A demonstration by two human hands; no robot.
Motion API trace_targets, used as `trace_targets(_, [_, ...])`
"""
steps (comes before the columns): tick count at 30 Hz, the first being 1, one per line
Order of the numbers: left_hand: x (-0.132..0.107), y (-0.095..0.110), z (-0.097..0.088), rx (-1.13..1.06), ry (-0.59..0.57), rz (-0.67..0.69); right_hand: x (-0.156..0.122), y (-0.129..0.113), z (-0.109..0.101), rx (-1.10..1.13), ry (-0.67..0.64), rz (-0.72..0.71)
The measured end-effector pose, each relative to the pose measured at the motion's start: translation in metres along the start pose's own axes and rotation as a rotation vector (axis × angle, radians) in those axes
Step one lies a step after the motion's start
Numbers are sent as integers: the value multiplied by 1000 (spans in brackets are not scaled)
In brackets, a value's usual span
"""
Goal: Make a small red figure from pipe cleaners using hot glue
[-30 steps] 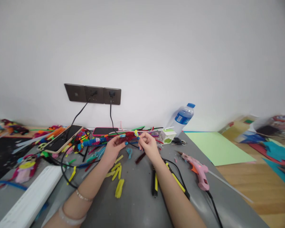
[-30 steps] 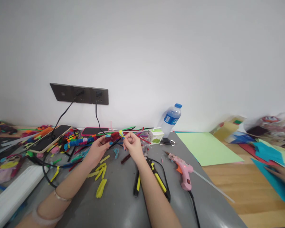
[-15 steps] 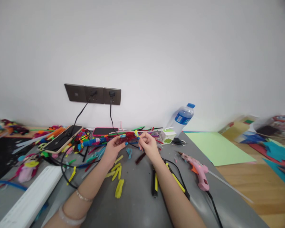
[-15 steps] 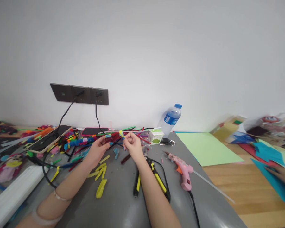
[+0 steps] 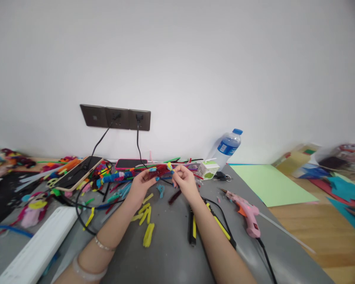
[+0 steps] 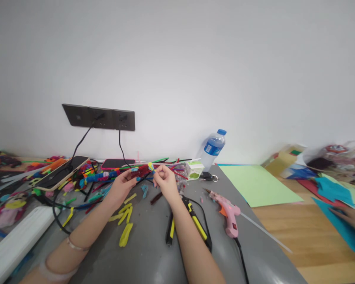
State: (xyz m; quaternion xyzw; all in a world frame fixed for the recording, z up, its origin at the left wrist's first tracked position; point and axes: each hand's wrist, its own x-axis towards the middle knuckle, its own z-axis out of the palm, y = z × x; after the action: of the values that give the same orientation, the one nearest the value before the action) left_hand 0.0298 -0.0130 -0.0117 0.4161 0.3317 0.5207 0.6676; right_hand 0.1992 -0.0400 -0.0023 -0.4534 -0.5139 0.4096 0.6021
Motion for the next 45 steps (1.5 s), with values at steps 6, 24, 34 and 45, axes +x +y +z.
trace_targets(6, [-1,1,1,-17,6,-10,0,1,0,9,-4,-7])
trace_targets(24, [-1,0,0,-5,8,1,-1,0,0,0,1,2])
trace_targets(34, [0,-1,-1,0,0,5,0,-1,0,-4,0,-1])
trace_targets(45, [-1,0,1,-12,14,-9,0,-1,1,0,5,3])
